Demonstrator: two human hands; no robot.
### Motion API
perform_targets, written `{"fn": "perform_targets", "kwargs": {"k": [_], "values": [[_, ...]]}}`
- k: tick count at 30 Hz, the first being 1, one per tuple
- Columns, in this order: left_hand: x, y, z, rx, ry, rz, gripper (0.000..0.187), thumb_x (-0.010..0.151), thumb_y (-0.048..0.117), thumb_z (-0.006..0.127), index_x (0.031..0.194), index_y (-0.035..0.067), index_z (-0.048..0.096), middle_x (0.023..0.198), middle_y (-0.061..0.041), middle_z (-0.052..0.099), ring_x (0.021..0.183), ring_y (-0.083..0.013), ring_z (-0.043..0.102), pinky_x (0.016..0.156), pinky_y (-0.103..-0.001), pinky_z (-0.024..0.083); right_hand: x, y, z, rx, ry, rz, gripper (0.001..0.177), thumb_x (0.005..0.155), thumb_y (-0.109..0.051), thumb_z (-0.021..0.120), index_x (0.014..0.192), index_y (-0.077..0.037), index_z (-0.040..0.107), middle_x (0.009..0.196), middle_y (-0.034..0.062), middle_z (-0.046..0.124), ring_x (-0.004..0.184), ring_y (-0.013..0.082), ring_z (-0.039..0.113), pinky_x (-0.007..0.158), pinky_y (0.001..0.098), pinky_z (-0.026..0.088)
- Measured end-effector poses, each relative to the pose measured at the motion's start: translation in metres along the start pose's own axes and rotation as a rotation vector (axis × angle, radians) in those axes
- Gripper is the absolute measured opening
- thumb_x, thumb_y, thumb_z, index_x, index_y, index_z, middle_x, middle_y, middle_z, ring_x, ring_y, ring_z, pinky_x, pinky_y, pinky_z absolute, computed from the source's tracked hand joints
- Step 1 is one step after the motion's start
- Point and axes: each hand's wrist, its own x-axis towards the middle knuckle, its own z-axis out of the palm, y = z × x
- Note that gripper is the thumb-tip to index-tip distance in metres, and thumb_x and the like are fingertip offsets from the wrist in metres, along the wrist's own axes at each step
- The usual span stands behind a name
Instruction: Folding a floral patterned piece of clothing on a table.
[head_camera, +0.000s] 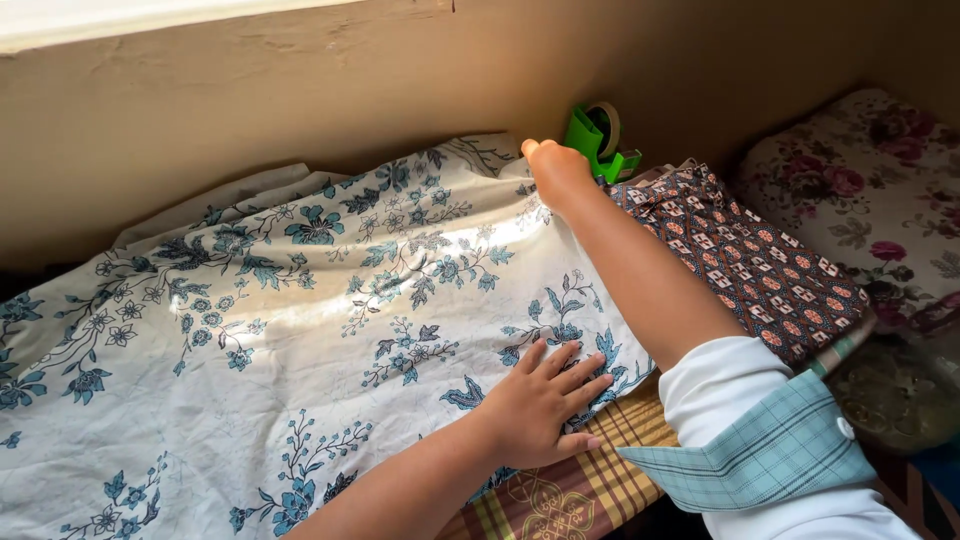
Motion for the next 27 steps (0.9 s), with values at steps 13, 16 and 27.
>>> {"fn": "perform_targets", "kwargs": {"k": [13, 16, 27], "values": [[0.001, -0.002, 0.0, 0.007, -0.028, 0.003, 0.073, 0.098, 0.056, 0.034, 0.157, 0.014, 0.035, 0.165, -0.013, 0.03, 0.155, -0.0388, 0.013, 0.121, -0.063, 0.004, -0.131, 0.005, -0.095, -0.114, -0.127, -0.276, 0.025, 0.085, -0.03, 0.073, 0.105, -0.014, 0.068, 0.105, 0.0054, 0.071, 0.085, 0.0321, 0.07, 0.072, 0.0459, 0.056], [0.004, 0.001, -0.001, 0.016, 0.038, -0.018, 0.065, 0.099, 0.047, 0.042, 0.154, 0.011, 0.041, 0.161, -0.013, 0.038, 0.152, -0.0384, 0.023, 0.12, -0.061, 0.014, -0.194, 0.032, -0.09, -0.222, -0.369, -0.278, 0.027, 0.073, -0.031, 0.08, 0.096, -0.024, 0.068, 0.097, 0.0006, 0.073, 0.083, 0.0279, 0.072, 0.074, 0.0444, 0.057], [0.066, 0.014, -0.024, -0.334, 0.052, -0.448, 0.069, 0.083, 0.048, 0.072, 0.131, 0.006, 0.046, 0.115, -0.018, 0.066, 0.113, -0.0421, 0.067, 0.09, -0.054, 0.058, -0.269, 0.048, -0.055, -0.437, 0.339, -0.427, 0.009, 0.083, -0.021, 0.065, 0.089, -0.026, 0.068, 0.061, -0.0067, 0.053, 0.053, 0.0138, 0.058, 0.048, 0.0279, 0.041]]}}
